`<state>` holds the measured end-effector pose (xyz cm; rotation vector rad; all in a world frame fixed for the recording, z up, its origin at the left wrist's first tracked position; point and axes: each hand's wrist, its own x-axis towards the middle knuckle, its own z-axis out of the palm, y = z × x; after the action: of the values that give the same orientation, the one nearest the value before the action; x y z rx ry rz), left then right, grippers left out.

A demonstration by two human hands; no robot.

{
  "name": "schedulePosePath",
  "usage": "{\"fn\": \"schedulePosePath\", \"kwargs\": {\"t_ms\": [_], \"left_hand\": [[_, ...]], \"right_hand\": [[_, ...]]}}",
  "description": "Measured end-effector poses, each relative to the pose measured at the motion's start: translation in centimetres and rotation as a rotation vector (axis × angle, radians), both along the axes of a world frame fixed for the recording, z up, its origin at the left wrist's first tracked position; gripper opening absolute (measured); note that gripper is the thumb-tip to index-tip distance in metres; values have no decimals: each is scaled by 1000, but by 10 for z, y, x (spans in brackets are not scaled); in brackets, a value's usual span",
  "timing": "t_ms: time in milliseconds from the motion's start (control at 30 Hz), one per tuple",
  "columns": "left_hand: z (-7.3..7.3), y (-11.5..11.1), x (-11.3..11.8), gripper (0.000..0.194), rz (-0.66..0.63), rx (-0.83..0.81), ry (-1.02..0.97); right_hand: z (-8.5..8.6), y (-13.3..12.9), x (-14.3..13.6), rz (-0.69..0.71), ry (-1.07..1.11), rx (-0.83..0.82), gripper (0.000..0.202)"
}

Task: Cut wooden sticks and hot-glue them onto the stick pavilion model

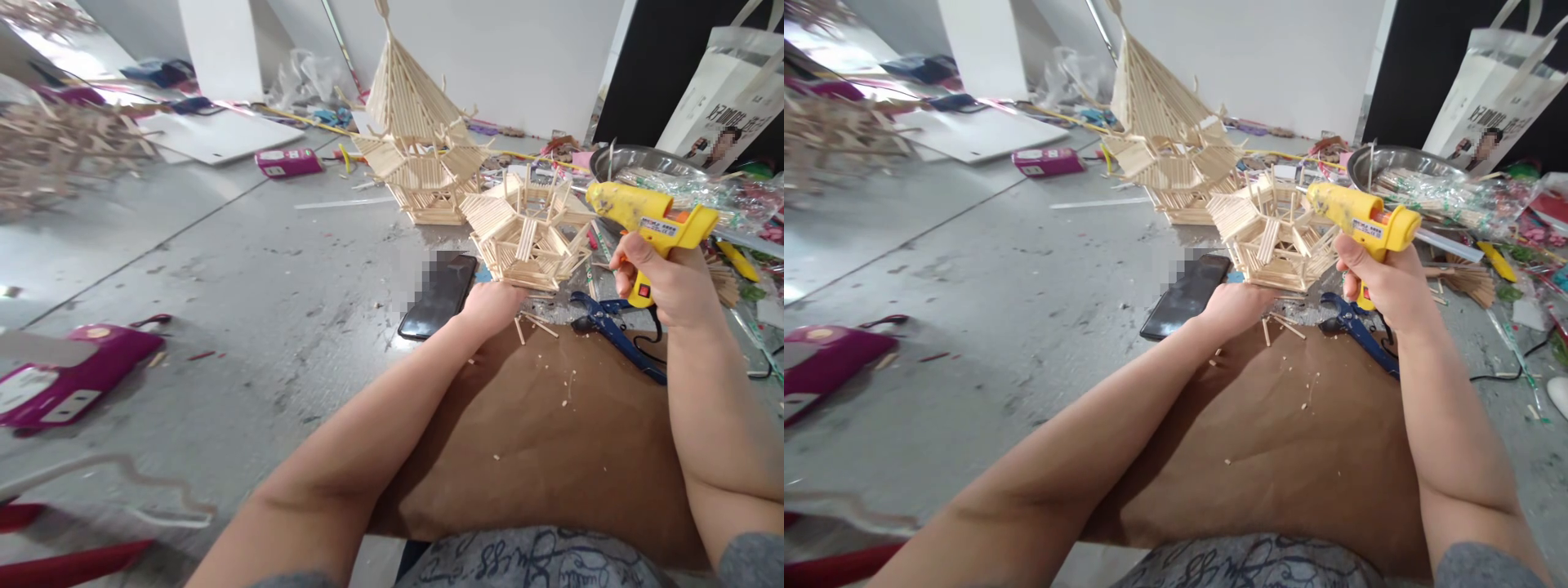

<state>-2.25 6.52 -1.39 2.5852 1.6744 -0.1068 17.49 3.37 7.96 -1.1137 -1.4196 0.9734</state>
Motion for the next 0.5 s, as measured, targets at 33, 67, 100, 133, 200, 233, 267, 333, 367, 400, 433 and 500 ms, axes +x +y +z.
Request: {"fn": "schedulePosePath", "kwargs": {"t_ms": [33, 67, 100, 133, 200, 233, 267, 333, 367, 400, 433, 500], "left_hand": [[0, 0, 2, 30, -3, -8, 1], [0, 0, 3, 29, -3, -15, 4], [0, 0, 4, 29, -4, -18, 8], [0, 0, 5, 28, -7, -18, 9], [0, -2, 6, 27, -22, -10, 6], [1, -4, 6, 28, -27, -3, 6], [1, -5, 6, 28, -34, 4, 5], [2, -9, 6, 29, -45, 11, 10], [2, -10, 6, 29, -48, 10, 14], [2, -11, 7, 30, -51, 4, 17], [3, -12, 7, 30, -53, -1, 19], [5, -13, 8, 30, -57, -8, 24]], "right_hand": [[0, 0, -1, -8, 0, -4, 31], [0, 0, -1, -15, 1, -6, 31], [1, -1, -1, -17, 2, -7, 31], [1, 0, -1, -16, -1, -8, 31], [1, 0, 0, -8, -15, -11, 30], [1, 0, 0, -4, -20, -15, 30], [1, 0, 0, -3, -20, -19, 30], [1, 0, 1, -6, -11, -25, 30], [1, -1, 0, -10, -6, -28, 30], [1, -1, 0, -14, -5, -32, 30], [1, -1, 0, -20, -8, -35, 30], [1, -1, 1, -22, -24, -41, 31]]}}
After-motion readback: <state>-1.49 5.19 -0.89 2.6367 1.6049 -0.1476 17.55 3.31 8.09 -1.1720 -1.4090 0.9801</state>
